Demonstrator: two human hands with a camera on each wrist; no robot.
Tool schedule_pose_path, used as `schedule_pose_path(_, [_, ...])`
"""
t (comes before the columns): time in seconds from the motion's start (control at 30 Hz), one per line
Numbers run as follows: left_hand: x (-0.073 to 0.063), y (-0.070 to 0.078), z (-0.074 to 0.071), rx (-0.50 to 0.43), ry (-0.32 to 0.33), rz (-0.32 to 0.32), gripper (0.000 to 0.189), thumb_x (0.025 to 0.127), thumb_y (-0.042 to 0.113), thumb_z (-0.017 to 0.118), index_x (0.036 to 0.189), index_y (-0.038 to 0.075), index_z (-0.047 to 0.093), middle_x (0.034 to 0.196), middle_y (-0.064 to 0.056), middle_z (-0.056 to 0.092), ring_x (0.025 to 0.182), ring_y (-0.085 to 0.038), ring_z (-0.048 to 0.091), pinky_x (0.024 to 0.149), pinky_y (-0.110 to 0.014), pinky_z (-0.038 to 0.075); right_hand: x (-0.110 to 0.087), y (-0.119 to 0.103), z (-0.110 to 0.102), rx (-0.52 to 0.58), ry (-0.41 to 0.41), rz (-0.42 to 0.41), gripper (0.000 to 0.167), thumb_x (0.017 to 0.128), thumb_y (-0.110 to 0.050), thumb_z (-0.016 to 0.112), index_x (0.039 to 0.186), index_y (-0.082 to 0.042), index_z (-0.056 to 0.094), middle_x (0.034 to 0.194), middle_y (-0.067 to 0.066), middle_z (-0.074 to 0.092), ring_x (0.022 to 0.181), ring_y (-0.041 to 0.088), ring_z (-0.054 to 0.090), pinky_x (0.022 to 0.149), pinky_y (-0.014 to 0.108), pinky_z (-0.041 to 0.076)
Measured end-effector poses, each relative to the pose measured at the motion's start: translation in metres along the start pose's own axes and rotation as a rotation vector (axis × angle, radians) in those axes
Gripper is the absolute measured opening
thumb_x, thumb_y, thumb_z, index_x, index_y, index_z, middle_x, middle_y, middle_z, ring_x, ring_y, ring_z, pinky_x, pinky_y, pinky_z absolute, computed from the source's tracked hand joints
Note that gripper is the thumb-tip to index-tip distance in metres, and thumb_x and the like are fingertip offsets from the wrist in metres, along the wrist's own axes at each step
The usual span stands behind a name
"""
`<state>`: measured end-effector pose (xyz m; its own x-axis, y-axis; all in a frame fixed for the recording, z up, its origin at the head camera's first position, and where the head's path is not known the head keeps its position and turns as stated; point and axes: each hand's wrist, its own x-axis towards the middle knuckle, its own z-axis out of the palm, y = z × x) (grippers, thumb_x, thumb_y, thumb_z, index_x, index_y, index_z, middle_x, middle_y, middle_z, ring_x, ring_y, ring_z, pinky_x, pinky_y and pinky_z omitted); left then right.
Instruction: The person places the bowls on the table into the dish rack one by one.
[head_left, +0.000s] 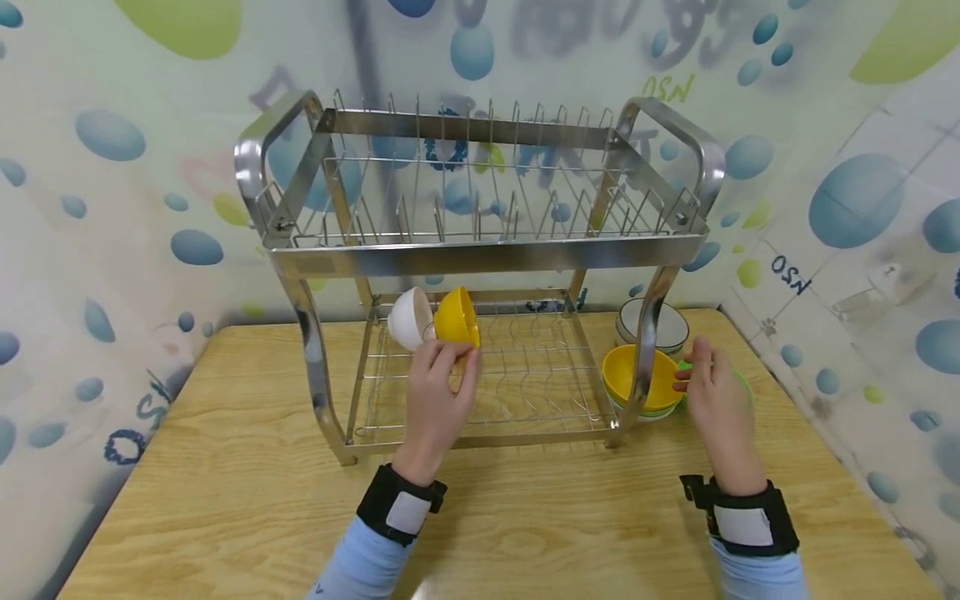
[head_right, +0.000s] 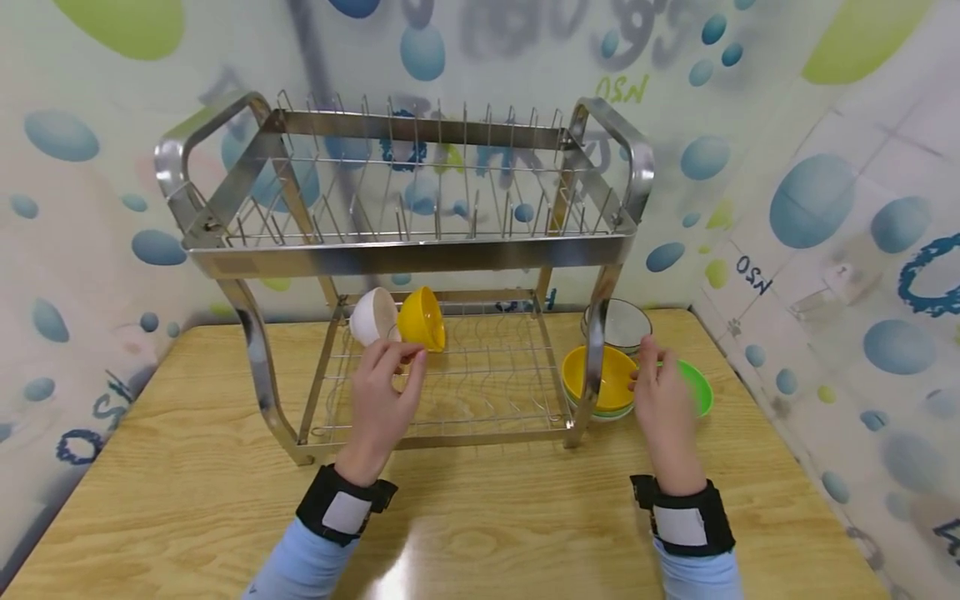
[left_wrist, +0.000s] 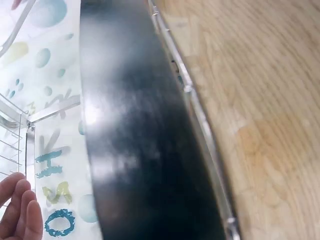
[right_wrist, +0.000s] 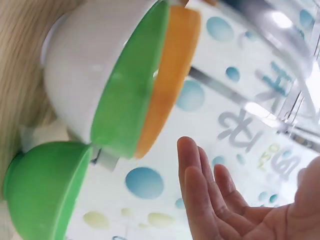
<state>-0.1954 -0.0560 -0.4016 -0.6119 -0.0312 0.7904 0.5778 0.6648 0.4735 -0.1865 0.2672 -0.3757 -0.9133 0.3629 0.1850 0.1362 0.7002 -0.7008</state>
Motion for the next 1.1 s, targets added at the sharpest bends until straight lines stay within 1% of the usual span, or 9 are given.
schedule_pose_path(0.1, [-0.003,-0.002,-0.001,0.011,-0.007,-0.003,0.014,0.089,0.016,0.066,0.093,0.003,0.066,0.09,-0.009,0.057,0.084,-0.022,0.055,0.075,-0.034,0.052,0.008,0.013,-0.004,-0.058,0.011,0.046,0.078,0.099,-0.056,0.01,0.118,0.007,0.051,0.1,0.027,0.068,0.082,0.036,0.069,0.06,0.032,0.044])
schedule_pose_path(0.17, [-0.004,-0.004,-0.003,0.017,-0.011,-0.003,0.013,0.088,0.015,0.067,0.092,0.002,0.067,0.089,-0.009,0.057,0.084,-0.022,0.055,0.075,-0.034,0.052,0.013,0.022,-0.007,-0.077,0.001,0.084,0.082,0.098,-0.058,0.008,0.121,0.009,0.048,0.1,0.027,0.068,0.085,0.038,0.068,0.061,0.036,0.043])
schedule_pose_path(0.27, [-0.007,-0.007,-0.005,0.036,-0.026,-0.01,0.012,0.088,0.014,0.066,0.093,0.003,0.067,0.09,-0.008,0.057,0.084,-0.021,0.055,0.073,-0.033,0.051,0.018,0.035,-0.011,-0.077,0.025,0.111,0.086,0.097,-0.06,0.01,0.124,0.014,0.046,0.1,0.03,0.067,0.092,0.044,0.063,0.071,0.046,0.044])
schedule_pose_path(0.4, [-0.011,-0.012,-0.007,0.08,-0.046,-0.029,0.011,0.089,0.014,0.065,0.093,0.004,0.067,0.089,-0.008,0.058,0.083,-0.021,0.053,0.07,-0.033,0.048,0.022,0.048,-0.015,-0.09,0.054,0.147,0.086,0.098,-0.058,0.014,0.128,0.017,0.042,0.112,0.037,0.058,0.104,0.052,0.053,0.086,0.058,0.041])
schedule_pose_path(0.53, [-0.012,-0.017,-0.011,0.105,-0.049,-0.048,0.013,0.089,0.015,0.065,0.094,0.003,0.068,0.089,-0.009,0.059,0.084,-0.022,0.054,0.07,-0.034,0.048,0.023,0.055,-0.018,-0.126,0.075,0.194,0.073,0.1,-0.051,0.024,0.127,0.015,0.042,0.119,0.039,0.051,0.107,0.053,0.049,0.086,0.058,0.041])
schedule_pose_path(0.7, [-0.014,-0.023,-0.017,0.113,-0.052,-0.072,0.013,0.088,0.014,0.066,0.095,0.003,0.068,0.092,-0.009,0.059,0.086,-0.023,0.055,0.071,-0.035,0.049,0.022,0.063,-0.02,-0.173,0.076,0.26,0.055,0.099,-0.035,0.038,0.126,0.013,0.04,0.118,0.037,0.046,0.105,0.052,0.045,0.081,0.057,0.04])
schedule_pose_path(0.8, [-0.016,-0.028,-0.021,0.126,-0.044,-0.075,0.013,0.088,0.013,0.066,0.094,0.002,0.067,0.092,-0.01,0.058,0.086,-0.024,0.055,0.071,-0.035,0.049,0.023,0.07,-0.021,-0.191,0.043,0.292,0.055,0.098,-0.032,0.041,0.127,0.014,0.036,0.119,0.04,0.043,0.107,0.053,0.043,0.082,0.059,0.04])
schedule_pose_path(0.97, [-0.016,-0.033,-0.03,0.147,-0.026,-0.065,0.013,0.088,0.013,0.066,0.094,0.002,0.067,0.091,-0.011,0.059,0.084,-0.025,0.055,0.07,-0.036,0.048,0.027,0.081,-0.022,-0.214,-0.028,0.339,0.062,0.098,-0.034,0.04,0.131,0.017,0.031,0.122,0.043,0.042,0.11,0.055,0.043,0.083,0.058,0.042])
schedule_pose_path(1.1, [-0.016,-0.036,-0.036,0.16,-0.017,-0.063,0.011,0.087,0.01,0.066,0.093,0.001,0.067,0.09,-0.012,0.058,0.083,-0.026,0.056,0.069,-0.036,0.047,0.029,0.089,-0.022,-0.234,-0.074,0.344,0.062,0.098,-0.033,0.04,0.131,0.019,0.032,0.122,0.043,0.042,0.109,0.055,0.045,0.08,0.056,0.044])
